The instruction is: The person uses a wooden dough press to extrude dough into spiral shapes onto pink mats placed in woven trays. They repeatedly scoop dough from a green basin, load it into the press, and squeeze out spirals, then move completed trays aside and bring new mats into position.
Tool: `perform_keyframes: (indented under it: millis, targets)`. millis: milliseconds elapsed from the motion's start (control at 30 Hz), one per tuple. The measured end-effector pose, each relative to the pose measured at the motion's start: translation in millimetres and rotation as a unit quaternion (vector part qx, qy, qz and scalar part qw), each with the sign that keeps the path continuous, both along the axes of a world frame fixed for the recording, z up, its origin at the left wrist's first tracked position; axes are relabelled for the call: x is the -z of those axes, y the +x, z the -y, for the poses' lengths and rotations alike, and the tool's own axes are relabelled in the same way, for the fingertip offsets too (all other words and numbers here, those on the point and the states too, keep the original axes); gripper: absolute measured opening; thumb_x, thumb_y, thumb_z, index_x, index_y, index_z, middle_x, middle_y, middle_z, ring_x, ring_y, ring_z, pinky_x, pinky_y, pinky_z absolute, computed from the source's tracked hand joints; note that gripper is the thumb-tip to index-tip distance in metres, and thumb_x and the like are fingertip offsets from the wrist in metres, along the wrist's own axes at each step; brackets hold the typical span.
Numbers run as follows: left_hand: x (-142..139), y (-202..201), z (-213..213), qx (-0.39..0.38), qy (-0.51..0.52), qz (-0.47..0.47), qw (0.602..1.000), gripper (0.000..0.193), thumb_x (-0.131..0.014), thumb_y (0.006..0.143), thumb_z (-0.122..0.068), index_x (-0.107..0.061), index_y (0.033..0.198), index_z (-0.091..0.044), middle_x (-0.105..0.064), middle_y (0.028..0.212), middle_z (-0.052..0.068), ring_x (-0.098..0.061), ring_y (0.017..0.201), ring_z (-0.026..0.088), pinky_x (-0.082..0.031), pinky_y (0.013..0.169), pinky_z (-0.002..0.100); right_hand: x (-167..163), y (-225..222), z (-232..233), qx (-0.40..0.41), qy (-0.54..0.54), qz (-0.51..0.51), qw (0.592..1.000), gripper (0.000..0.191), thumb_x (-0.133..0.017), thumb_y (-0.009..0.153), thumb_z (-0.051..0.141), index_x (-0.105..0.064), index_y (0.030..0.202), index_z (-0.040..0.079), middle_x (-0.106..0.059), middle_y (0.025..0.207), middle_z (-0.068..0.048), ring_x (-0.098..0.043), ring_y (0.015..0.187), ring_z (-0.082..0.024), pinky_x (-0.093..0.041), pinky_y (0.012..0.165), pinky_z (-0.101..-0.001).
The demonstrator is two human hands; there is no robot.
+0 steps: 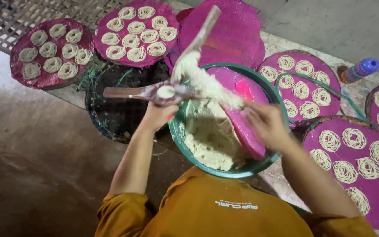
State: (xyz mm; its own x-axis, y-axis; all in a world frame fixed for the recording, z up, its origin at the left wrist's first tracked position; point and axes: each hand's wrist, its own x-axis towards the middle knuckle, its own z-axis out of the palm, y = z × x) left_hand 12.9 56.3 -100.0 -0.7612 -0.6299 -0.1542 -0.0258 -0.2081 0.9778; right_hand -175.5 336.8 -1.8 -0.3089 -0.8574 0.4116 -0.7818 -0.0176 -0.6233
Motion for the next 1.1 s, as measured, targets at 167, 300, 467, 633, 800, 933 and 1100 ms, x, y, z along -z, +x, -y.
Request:
perform_keyframes:
  millis: [167,300,467,633,800,933,1100]
  targets:
    - [-9.4,43.6,2.6,0.202,0.06,-0.151,0.966,0.051,-0.064,0.067,0.008,-0.064,0.118,0.005,-0.068,0.098,0.007,-0.063,0.088,0.016,-0.051,0.073,0.031,-81.0,-65.5,3.4,0.02,0.042,-0.175,0.983,0.03,-0.072,0.099,0.012,-0.073,0.13,0.01,-0.078,0.101,-0.016,-0.075,0.076,-0.022,-0.059,0.07,-0.0338]
    - [-22.2,59.7,-8.7,0.221,0.117,-0.166,0.954,0.055,-0.059,0.063,0.002,-0.066,0.117,0.006,-0.069,0.096,0.01,-0.063,0.083,0.017,-0.05,0.07,0.031,-95.8,-55.1,12.2,-0.031,0.076,-0.237,0.968,0.037,-0.075,0.094,0.013,-0.074,0.131,0.014,-0.079,0.094,-0.014,-0.071,0.063,-0.024,-0.056,0.056,-0.0369]
    - [-34.5,45.6,-34.4,0.155,0.174,-0.25,0.94,0.056,-0.06,0.068,-0.001,-0.06,0.124,0.0,-0.068,0.096,0.009,-0.06,0.077,0.016,-0.049,0.066,0.03,-63.2,-44.3,24.6,0.024,0.08,-0.114,0.99,0.032,-0.068,0.099,0.011,-0.072,0.131,0.016,-0.079,0.1,-0.013,-0.073,0.066,-0.021,-0.059,0.061,-0.0328]
    - [-44.1,23.0,-48.3,0.12,0.149,-0.307,0.932,0.049,-0.062,0.078,-0.002,-0.06,0.127,0.003,-0.063,0.097,0.009,-0.058,0.082,0.018,-0.05,0.073,0.032,8.8,-29.0,38.9,0.039,-0.016,-0.023,0.999,0.032,-0.069,0.098,0.004,-0.07,0.131,0.006,-0.077,0.105,-0.017,-0.077,0.087,-0.019,-0.06,0.079,-0.0312]
    - [-42.3,3.7,-52.0,0.05,0.182,-0.29,0.938,0.044,-0.062,0.078,0.002,-0.059,0.122,-0.002,-0.061,0.105,0.005,-0.058,0.088,0.015,-0.051,0.074,0.031,68.8,-1.2,65.5,0.088,-0.037,0.151,0.984,0.027,-0.067,0.1,0.004,-0.07,0.126,-0.001,-0.079,0.094,-0.016,-0.072,0.081,-0.02,-0.056,0.071,-0.0312]
    - [-32.2,-10.5,-55.5,0.041,0.159,-0.257,0.952,0.031,-0.066,0.083,0.001,-0.064,0.114,-0.001,-0.062,0.096,0.006,-0.061,0.084,0.017,-0.053,0.074,0.034,90.8,13.7,74.1,0.053,-0.141,0.091,0.984,0.028,-0.064,0.101,0.0,-0.065,0.129,-0.005,-0.075,0.107,-0.022,-0.074,0.091,-0.021,-0.057,0.078,-0.0323]
    - [-17.3,-21.2,-67.3,0.044,0.061,-0.178,0.981,0.021,-0.069,0.081,-0.001,-0.066,0.102,-0.002,-0.066,0.086,0.007,-0.065,0.079,0.017,-0.054,0.071,0.033,93.1,27.3,82.4,0.131,-0.124,0.093,0.979,0.016,-0.061,0.098,-0.002,-0.068,0.112,-0.005,-0.073,0.089,-0.019,-0.073,0.077,-0.021,-0.056,0.069,-0.0324]
